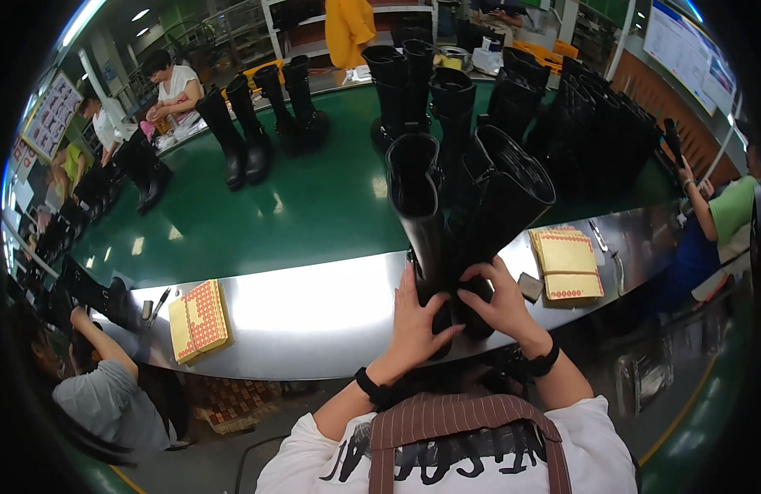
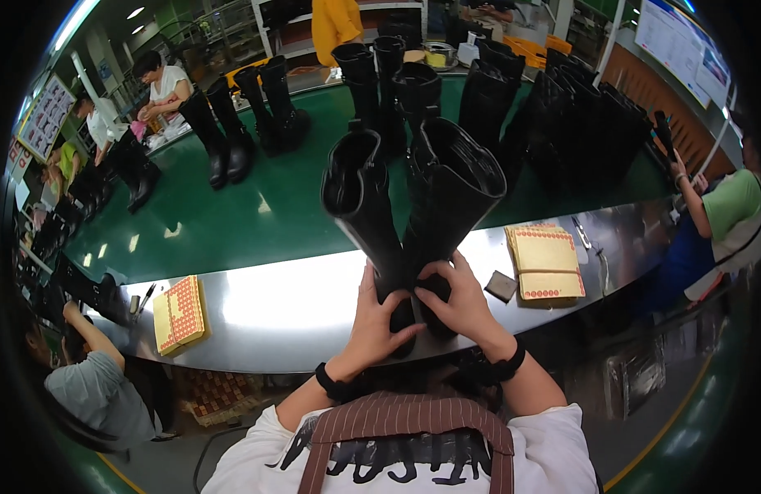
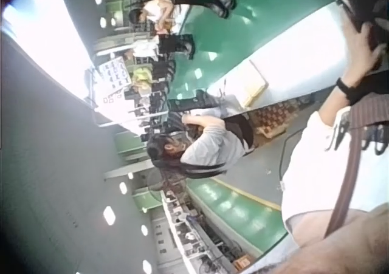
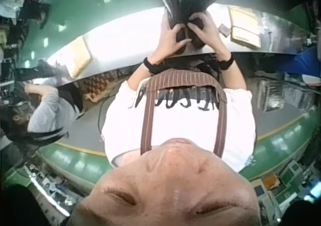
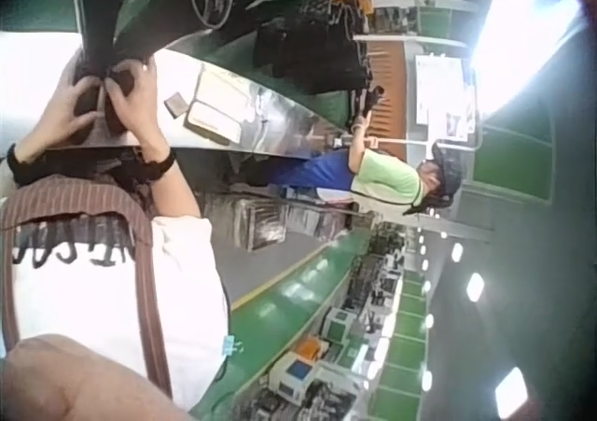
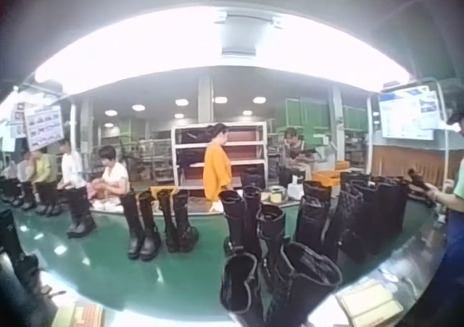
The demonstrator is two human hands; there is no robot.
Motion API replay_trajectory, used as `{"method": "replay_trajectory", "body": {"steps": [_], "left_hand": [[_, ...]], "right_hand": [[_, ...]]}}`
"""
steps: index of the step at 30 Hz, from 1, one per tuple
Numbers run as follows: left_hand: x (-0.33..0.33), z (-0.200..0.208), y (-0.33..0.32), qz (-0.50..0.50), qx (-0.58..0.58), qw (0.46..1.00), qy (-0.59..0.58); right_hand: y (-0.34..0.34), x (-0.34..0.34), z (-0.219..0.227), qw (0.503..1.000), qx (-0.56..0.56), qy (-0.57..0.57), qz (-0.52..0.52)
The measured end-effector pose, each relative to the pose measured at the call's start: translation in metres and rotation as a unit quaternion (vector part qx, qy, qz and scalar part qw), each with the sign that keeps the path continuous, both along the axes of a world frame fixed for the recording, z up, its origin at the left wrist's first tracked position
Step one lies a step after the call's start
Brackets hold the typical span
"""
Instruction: The recorder is inspecting and cleaning black boots on a shoe manufacturing assembly line, checking zippers, cleaning the surface with a cloth, and applying stickers.
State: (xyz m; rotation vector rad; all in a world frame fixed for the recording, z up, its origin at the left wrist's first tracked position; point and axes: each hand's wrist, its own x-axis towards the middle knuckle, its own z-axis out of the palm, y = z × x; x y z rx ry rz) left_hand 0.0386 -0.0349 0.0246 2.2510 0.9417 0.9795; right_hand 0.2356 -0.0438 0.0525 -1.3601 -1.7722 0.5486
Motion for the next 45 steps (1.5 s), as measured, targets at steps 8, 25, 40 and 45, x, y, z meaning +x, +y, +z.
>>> {"method": "replay_trajectory", "body": {"steps": [8,25,40,45], "left_hand": [[0.005,-0.002,0.004,0.095,-0.011,0.995,0.014],[-0.038,-0.003,0.054,0.254,-0.131,0.932,-0.224],[-0.059,-0.007,0.382,0.563,0.042,0.815,0.127],[-0.020,-0.031,0.422,0.510,0.040,0.839,0.183]], "right_hand": [[-0.015,0.022,-0.059,0.991,-0.112,0.057,-0.036],[-0.048,0.034,-0.054,0.999,-0.010,0.012,0.032],[-0.043,0.053,-0.094,0.995,-0.010,-0.088,-0.037],[-0.047,0.067,-0.116,0.980,-0.006,-0.198,0.023]]}}
